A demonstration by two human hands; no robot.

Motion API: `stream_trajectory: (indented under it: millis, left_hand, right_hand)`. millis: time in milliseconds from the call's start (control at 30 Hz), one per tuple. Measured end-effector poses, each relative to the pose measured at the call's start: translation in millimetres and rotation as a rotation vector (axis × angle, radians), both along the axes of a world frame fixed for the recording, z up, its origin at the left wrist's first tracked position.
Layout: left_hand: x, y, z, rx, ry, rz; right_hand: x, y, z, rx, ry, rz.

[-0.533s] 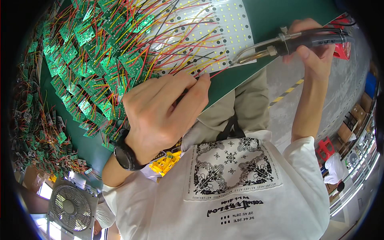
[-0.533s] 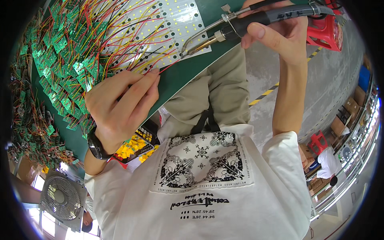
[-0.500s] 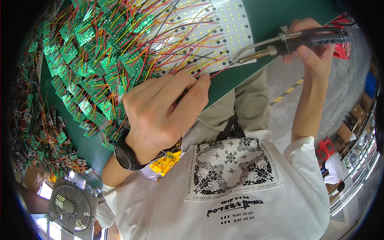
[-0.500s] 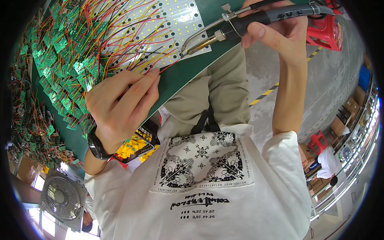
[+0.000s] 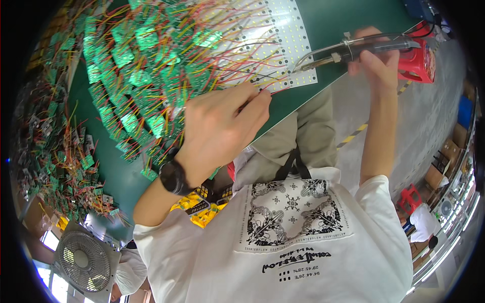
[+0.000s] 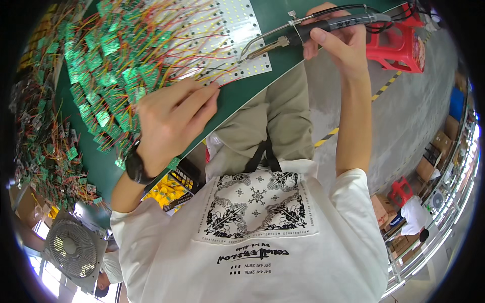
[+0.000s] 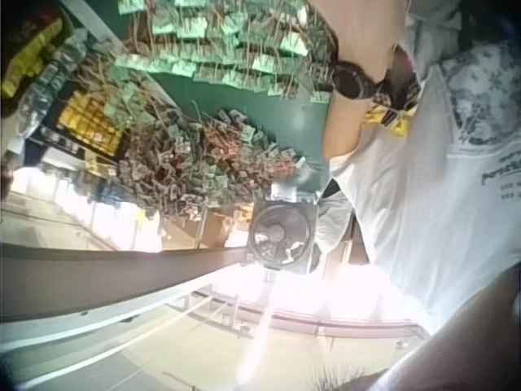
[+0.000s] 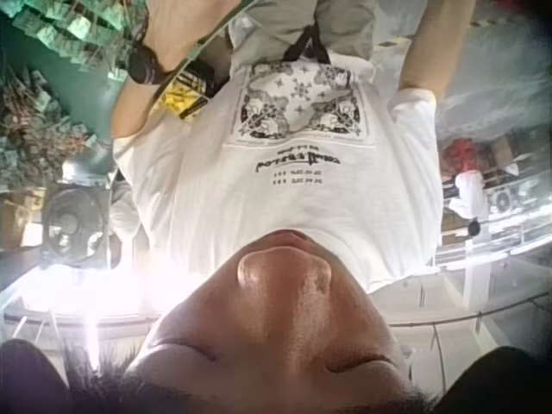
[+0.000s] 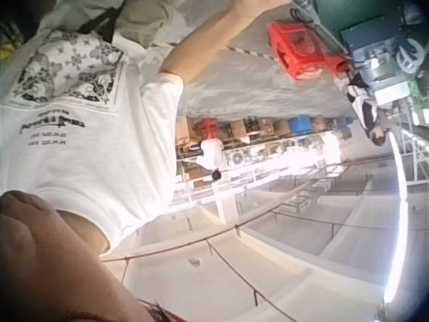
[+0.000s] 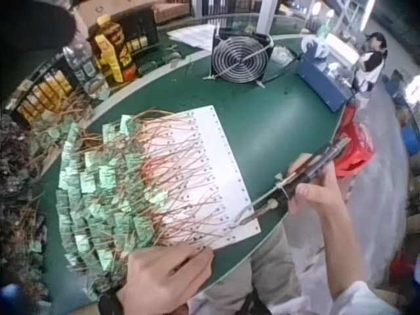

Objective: The person solders wires from small circuit boards onto an LED panel using a soldering tool, sets the completed assembly onto a pile, and then places a new LED panel on the table to solder more circuit board wires onto it.

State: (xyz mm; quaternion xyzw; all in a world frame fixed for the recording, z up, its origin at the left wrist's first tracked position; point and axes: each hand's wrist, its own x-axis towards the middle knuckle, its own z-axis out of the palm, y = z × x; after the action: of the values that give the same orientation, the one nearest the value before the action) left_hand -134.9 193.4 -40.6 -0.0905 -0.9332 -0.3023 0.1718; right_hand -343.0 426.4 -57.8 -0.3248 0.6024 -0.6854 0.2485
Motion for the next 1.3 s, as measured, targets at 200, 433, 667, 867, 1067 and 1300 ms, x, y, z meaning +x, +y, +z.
stream_trajectory:
  millis: [200, 433, 667, 867, 1067, 1300]
  left_hand:
    - [5.6, 1.4, 2.0, -0.042, -0.013, 0.009]
    - [10.5, 0.2, 1.5, -0.006, 0.04, -0.016]
    - [17.6, -6.5, 5.8, -0.023, 0.009, -0.018]
    - [15.6, -3.5, 16.4, -0.078, 0.13, -0.014]
    - [19.1, -5.1, 57.9, -0.099, 0.429, 0.015]
    - [-91.6, -80.5, 64.4, -0.107, 0.156, 0.176]
  right_hand:
    - [-1.0, -9.8, 0.4, 0.0, -0.145, -0.189]
    - [9.3, -25.8, 10.8, -0.035, -0.149, -0.41]
    - [-2.3, -55.9, 20.4, -0.053, -0.268, -0.559]
    - [-42.1, -71.3, 21.9, -0.263, -0.266, -0.633]
    - [-40.7, -73.2, 9.0, -0.234, -0.141, -0.683]
    - [-38.4, -77.3, 10.1, -0.292, -0.073, -0.734]
